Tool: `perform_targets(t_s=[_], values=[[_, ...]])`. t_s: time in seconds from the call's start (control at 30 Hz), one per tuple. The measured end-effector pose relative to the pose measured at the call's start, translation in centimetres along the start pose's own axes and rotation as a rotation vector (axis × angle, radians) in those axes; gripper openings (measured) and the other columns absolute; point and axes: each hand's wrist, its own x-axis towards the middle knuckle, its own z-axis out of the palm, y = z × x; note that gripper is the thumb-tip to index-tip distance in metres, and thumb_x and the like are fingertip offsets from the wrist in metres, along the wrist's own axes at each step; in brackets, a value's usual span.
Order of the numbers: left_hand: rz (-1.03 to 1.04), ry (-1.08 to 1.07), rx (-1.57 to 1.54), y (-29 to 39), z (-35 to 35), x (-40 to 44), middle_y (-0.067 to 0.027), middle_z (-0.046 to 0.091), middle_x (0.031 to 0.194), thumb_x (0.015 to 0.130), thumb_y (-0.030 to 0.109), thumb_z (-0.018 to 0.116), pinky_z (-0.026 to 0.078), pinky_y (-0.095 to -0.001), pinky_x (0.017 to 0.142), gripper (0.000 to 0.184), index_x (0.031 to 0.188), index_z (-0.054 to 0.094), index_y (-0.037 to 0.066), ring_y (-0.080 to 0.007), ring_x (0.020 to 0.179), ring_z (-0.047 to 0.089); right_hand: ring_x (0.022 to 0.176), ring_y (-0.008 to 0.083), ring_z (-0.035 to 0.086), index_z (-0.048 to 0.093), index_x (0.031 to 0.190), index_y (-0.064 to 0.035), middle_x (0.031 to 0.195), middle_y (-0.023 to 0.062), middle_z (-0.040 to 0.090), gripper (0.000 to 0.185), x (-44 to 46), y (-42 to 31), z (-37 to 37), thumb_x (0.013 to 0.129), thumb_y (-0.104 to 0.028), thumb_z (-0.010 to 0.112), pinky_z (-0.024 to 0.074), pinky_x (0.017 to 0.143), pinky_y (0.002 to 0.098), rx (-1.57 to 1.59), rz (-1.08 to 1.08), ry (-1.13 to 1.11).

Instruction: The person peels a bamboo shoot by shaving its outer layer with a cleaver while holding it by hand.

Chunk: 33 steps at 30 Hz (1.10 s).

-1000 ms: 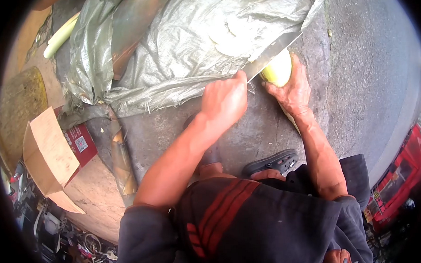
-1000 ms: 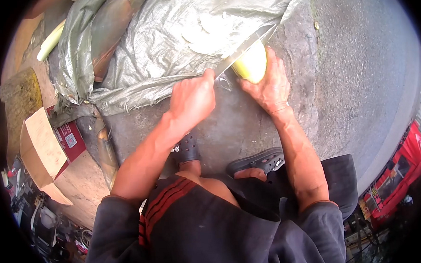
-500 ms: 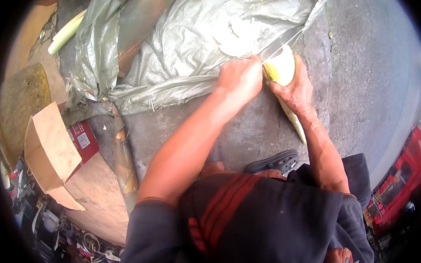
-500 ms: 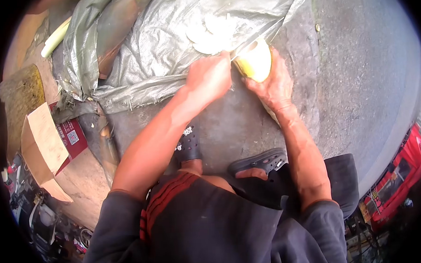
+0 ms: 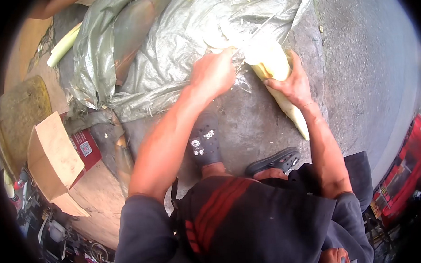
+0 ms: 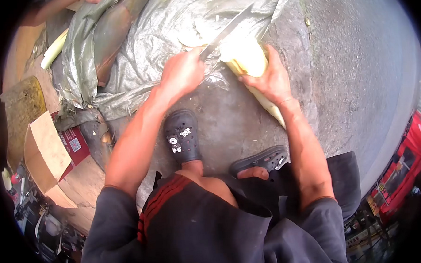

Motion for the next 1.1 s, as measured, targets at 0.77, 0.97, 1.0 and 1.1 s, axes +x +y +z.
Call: perform_targets(t_s=[0.77, 0.97, 1.0, 1.1], values=[[-0.01, 0.001, -0.053, -0.6, 1.7, -13.9, -0.0185, 0.068, 0.076, 0.09, 0.008, 0.059, 0.05, -0.0559, 0.061, 0.01, 0.097, 0.053, 0.004, -0.0441, 0.067, 0.066, 0.118, 0.04, 0.058, 0.039, 0.147, -0.0085, 0.127, 0.021, 0.057, 0.103, 0.2, -1.3, 1.8, 0.063, -0.039, 0.09, 0.0498, 0.097, 0.0478, -0.202, -0.062, 0.013], [-0.027, -0.022, 0.0, 0.3, 2.7, -11.0, -0.0212, 0.067, 0.071, 0.088, 0.008, 0.059, 0.052, -0.0568, 0.062, 0.011, 0.095, 0.053, 0.002, -0.0452, 0.068, 0.067, 0.118, 0.0401, 0.058, 0.04, 0.146, -0.0088, 0.127, 0.0206, 0.057, 0.103, 0.1, -1.3, 1.8, 0.062, -0.041, 0.09, 0.0494, 0.097, 0.0491, -0.184, -0.066, 0.03], [-0.031, -0.03, 0.001, 0.4, 2.7, -10.5, -0.0215, 0.067, 0.07, 0.088, 0.008, 0.059, 0.052, -0.057, 0.063, 0.011, 0.096, 0.053, 0.002, -0.0452, 0.068, 0.067, 0.118, 0.0401, 0.058, 0.04, 0.146, -0.0088, 0.127, 0.0205, 0.057, 0.103, 0.1, -1.3, 1.7, 0.062, -0.041, 0.09, 0.0492, 0.097, 0.0491, -0.186, -0.064, 0.023], [-0.014, -0.019, -0.014, 0.5, 3.0, -8.6, -0.022, 0.067, 0.069, 0.087, 0.006, 0.058, 0.052, -0.0569, 0.063, 0.012, 0.097, 0.054, 0.001, -0.0447, 0.068, 0.068, 0.119, 0.0399, 0.058, 0.04, 0.146, -0.009, 0.127, 0.0203, 0.058, 0.103, 0.2, -1.2, 1.7, 0.062, -0.041, 0.09, 0.049, 0.098, 0.0485, -0.195, -0.073, 0.014]])
